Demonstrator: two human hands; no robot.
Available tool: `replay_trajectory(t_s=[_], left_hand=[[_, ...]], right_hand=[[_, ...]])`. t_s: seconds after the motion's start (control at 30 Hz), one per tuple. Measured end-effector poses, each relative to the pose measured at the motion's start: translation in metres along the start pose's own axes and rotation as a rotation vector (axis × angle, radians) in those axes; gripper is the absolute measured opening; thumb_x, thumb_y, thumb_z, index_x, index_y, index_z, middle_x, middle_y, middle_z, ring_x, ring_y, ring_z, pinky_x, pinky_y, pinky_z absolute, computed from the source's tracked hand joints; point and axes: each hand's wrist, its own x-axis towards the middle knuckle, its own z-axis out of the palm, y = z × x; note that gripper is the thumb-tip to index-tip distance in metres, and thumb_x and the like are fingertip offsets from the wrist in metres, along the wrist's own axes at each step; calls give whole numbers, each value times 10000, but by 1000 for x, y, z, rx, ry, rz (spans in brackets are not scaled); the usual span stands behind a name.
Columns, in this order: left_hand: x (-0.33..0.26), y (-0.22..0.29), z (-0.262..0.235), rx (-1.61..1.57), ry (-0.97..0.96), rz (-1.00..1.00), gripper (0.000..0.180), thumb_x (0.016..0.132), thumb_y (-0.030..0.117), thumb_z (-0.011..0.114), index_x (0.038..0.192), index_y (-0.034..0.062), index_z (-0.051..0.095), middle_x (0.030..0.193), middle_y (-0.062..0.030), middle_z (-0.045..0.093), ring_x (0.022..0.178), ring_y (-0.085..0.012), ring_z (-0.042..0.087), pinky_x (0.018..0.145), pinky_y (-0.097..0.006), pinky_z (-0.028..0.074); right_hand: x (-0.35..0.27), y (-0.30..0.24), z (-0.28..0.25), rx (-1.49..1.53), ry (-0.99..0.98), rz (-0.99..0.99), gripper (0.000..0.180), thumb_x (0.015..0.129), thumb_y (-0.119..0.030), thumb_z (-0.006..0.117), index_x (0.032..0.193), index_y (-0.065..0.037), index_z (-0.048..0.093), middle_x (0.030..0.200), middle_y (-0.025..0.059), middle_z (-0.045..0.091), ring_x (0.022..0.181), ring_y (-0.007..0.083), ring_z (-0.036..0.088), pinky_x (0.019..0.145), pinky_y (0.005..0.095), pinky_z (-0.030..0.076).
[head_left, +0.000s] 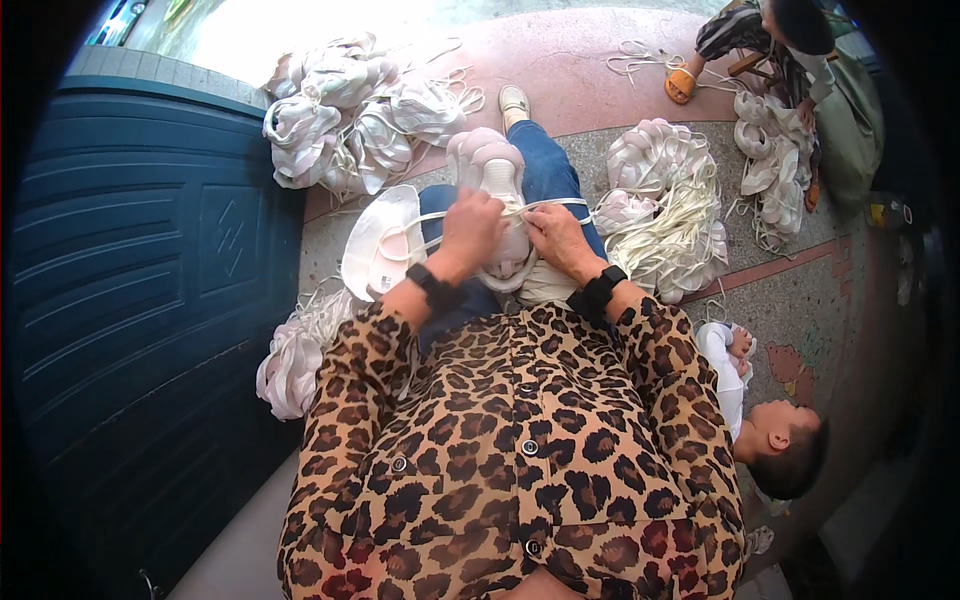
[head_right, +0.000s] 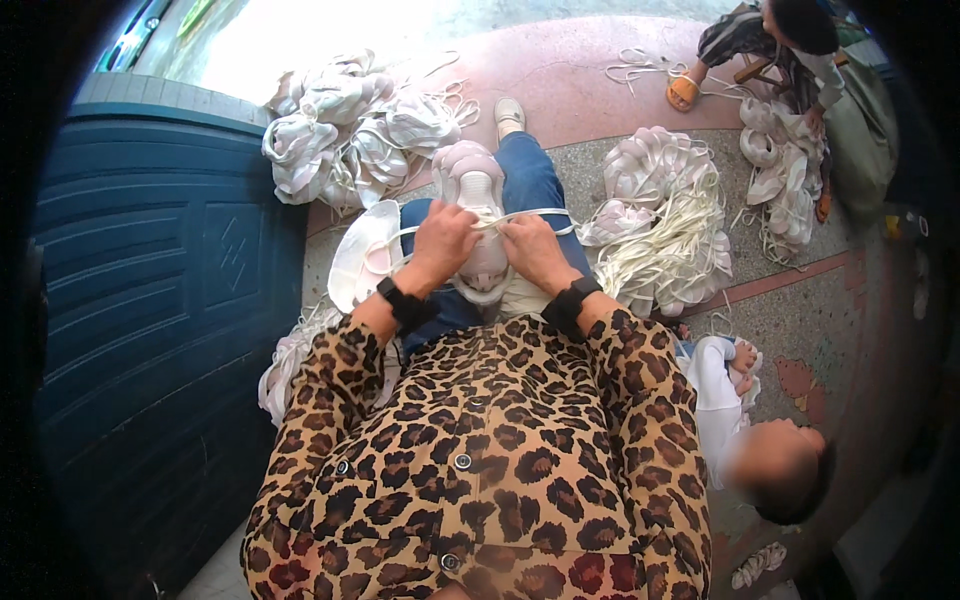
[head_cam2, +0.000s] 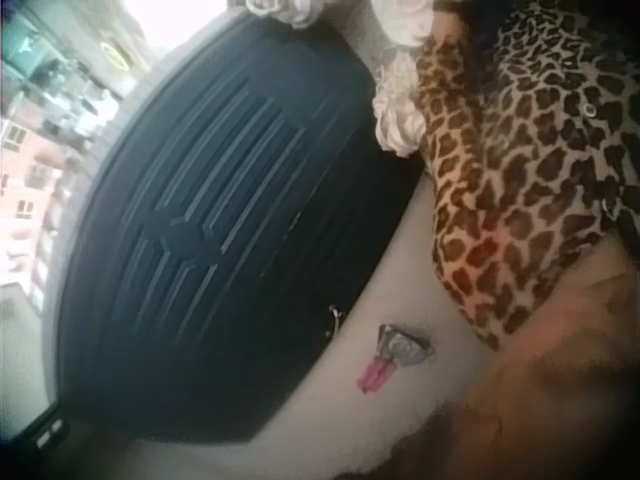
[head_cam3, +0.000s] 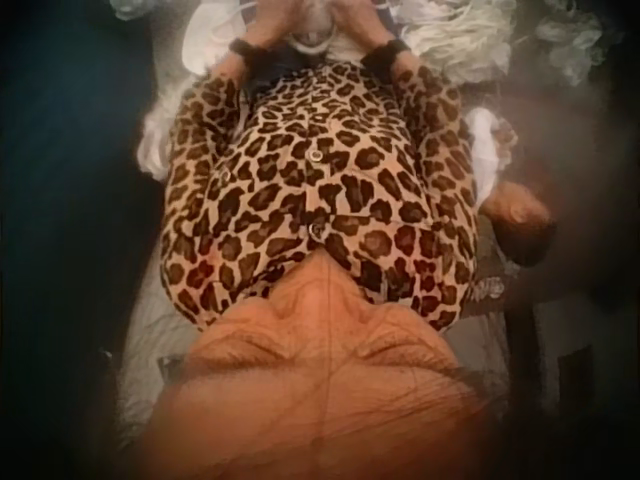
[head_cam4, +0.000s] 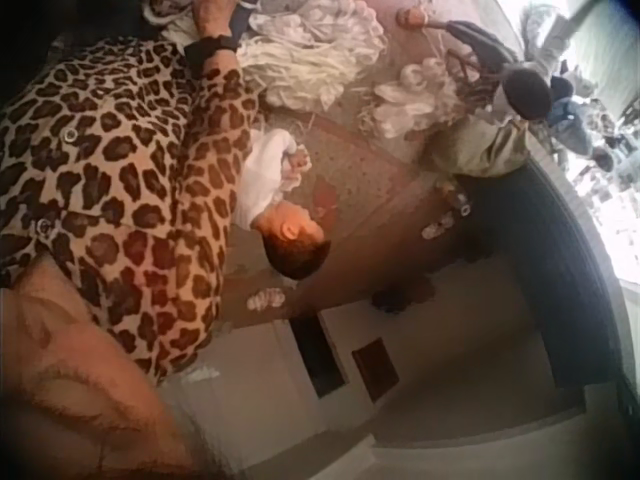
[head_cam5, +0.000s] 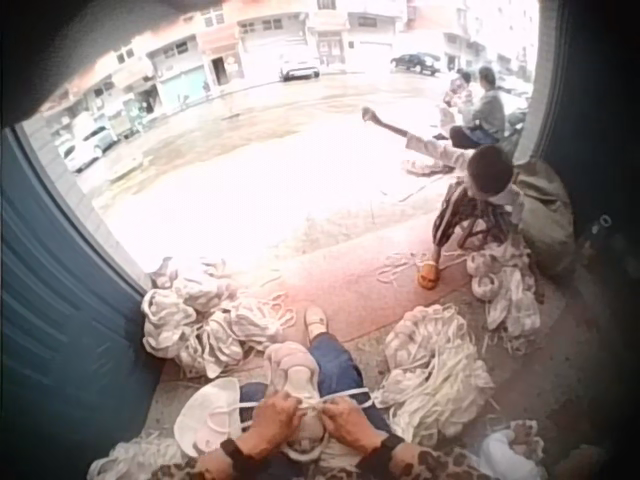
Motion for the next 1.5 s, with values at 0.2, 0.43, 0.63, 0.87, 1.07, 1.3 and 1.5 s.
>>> replay_trajectory(t_s=[0.2, 0.43, 0.63, 0.87, 1.07, 1.3, 1.5], left_hand=[[33, -22, 23, -115, -204, -71, 181, 772, 128, 751, 930, 65, 691, 907, -116, 685, 876, -315, 646, 754, -352, 532], [65, -27, -21, -1128, -159, -565, 372, 812, 110, 784, 1112, -20, 606, 892, -59, 674, 726, -115, 635, 638, -241, 483], [81, -29, -3, -969, -498, -536, 365, 825, 176, 778, 1061, -62, 636, 830, -70, 686, 659, -119, 638, 538, -252, 470], [62, -12, 3, -136, -151, -243, 254, 890, 224, 619, 1052, 46, 701, 986, -255, 703, 909, -402, 687, 842, -480, 528], [9, -61, -1, -15, -174, -322, 284, 946, 239, 553, 1153, 92, 678, 1063, -195, 685, 1018, -423, 584, 892, -497, 495], [15, -21, -5, 51, -80, 168, 265, 821, 192, 716, 1084, 158, 725, 990, -91, 650, 986, -323, 561, 876, -410, 495], [39, -21, 16, 182, -144, 523, 201, 733, 109, 662, 927, 121, 711, 982, -61, 612, 959, -264, 550, 838, -380, 487]], right_hand=[[3, -15, -1, -95, -16, -71, 140, 801, -54, 589, 915, -12, 659, 839, 152, 647, 865, 341, 626, 772, 435, 487], [30, -33, -18, -632, -173, -357, 57, 801, -141, 614, 841, -116, 644, 866, 44, 593, 922, 224, 544, 811, 398, 384], [72, -132, -169, -137, 607, -488, 130, 875, 61, 518, 904, -31, 605, 913, 111, 589, 828, 297, 557, 729, 418, 454], [70, -145, -342, 630, 1129, -208, 183, 1016, -87, 472, 964, -1, 626, 1025, 118, 640, 949, 176, 630, 829, 366, 544], [73, -76, -178, 1178, 128, 461, 191, 1048, -292, 500, 975, -122, 546, 653, -80, 441, 491, 28, 356, 394, 214, 250], [27, -19, -32, 267, -374, 364, 349, 823, -134, 627, 1115, 57, 650, 1007, 237, 698, 909, 329, 686, 811, 401, 528], [-4, -26, -57, 43, -433, 391, 377, 868, -317, 568, 826, 44, 672, 858, 299, 654, 865, 453, 648, 785, 512, 503]])
